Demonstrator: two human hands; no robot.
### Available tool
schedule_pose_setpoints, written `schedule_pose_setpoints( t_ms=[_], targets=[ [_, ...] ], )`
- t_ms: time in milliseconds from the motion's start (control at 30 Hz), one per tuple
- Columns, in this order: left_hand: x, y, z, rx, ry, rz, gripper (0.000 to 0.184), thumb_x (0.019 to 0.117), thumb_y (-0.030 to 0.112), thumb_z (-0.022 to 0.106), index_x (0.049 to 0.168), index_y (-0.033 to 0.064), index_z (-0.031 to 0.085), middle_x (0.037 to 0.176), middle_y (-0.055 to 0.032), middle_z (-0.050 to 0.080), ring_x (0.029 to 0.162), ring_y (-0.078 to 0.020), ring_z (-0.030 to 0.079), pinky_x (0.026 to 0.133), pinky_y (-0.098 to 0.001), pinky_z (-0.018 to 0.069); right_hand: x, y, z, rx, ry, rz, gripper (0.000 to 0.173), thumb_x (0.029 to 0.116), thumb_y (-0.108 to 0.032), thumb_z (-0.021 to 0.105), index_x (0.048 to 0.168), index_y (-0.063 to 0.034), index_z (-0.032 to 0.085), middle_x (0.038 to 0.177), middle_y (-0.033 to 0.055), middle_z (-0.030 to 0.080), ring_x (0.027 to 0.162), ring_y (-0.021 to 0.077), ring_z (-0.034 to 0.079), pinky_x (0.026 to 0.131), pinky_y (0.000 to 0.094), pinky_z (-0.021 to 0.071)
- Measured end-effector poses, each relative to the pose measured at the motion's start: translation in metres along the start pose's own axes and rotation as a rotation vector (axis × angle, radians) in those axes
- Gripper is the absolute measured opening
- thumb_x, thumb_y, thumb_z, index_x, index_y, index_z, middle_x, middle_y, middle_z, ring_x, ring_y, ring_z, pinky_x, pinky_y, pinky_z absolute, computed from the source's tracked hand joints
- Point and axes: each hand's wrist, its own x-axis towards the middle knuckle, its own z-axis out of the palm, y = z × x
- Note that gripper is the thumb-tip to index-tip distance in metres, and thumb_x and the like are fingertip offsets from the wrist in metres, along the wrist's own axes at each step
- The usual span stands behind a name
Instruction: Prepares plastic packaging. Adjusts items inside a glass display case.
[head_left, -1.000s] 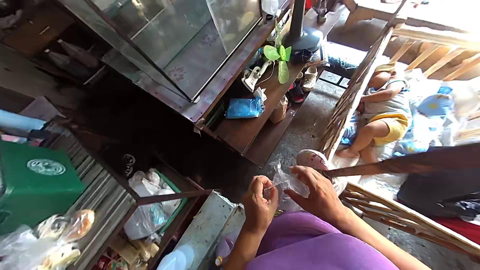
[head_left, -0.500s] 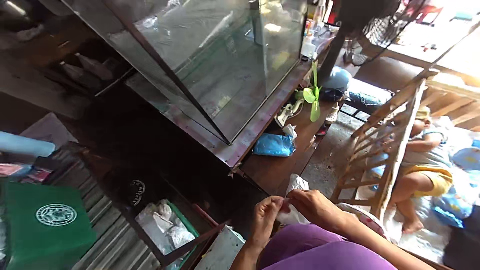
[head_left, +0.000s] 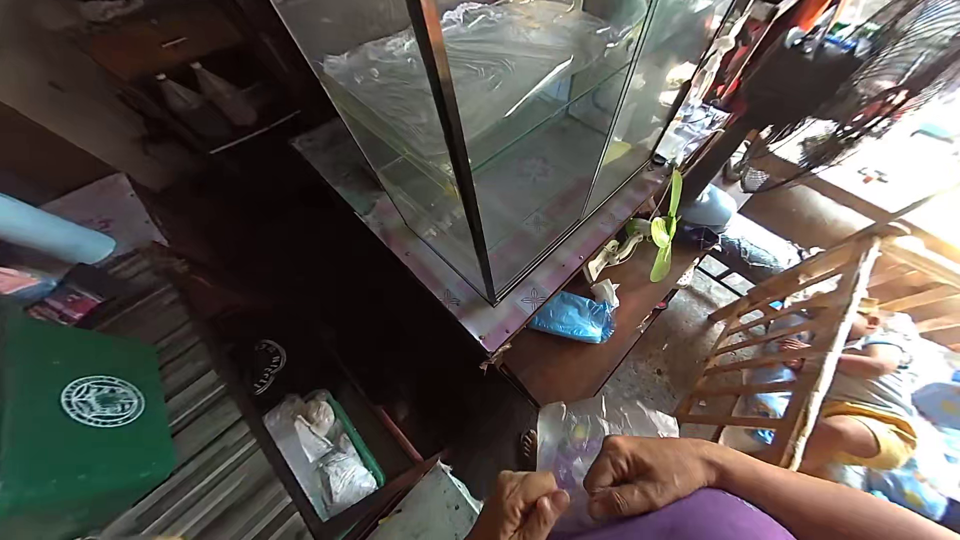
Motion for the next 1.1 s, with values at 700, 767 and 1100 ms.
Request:
schedule_pose_setpoints(
  t_ms=[700,767,1100],
  targets=[
    [0.047,-0.029,0.04,-0.018,1.009,-0.322,0.027,0.1094,0.039,0.045,0.102,0.0236,0.066,0.074,0.0168,0.061,0.053,0.0073,0.049,0.046,-0.0102,0.0421,-0.06,0.016,-0.14,0.061,0.456,0.075,0.009,0.1003,-0.016,0.059,0.107,-0.0163,0.065,0.084,-0.011,0.069,0.067,-0.0012,0.063,0.059,0.018,0.0547],
    [0.065,-0.038,0.052,0.041,1.105,-0.37,0.025,0.1104,0.034,0.043,0.104,0.0208,0.063,0.07,0.0177,0.057,0.053,0.0072,0.049,0.047,-0.0113,0.0424,-0.067,0.014,-0.17,-0.026,0.543,0.089,0.014,0.1,-0.011,0.055,0.11,-0.0104,0.065,0.089,-0.0088,0.07,0.07,0.0007,0.064,0.062,0.0208,0.0567],
    [0.103,-0.075,0.07,0.116,1.25,-0.582,0.022,0.1036,0.019,0.052,0.101,0.0112,0.072,0.097,0.0097,0.075,0.087,0.0,0.069,0.075,-0.0191,0.0568,-0.096,0.022,-0.336,-0.705,0.726,0.239,0.023,0.0969,-0.025,0.066,0.105,-0.007,0.078,0.098,0.0089,0.07,0.085,0.0119,0.065,0.077,0.0316,0.0557]
  ],
)
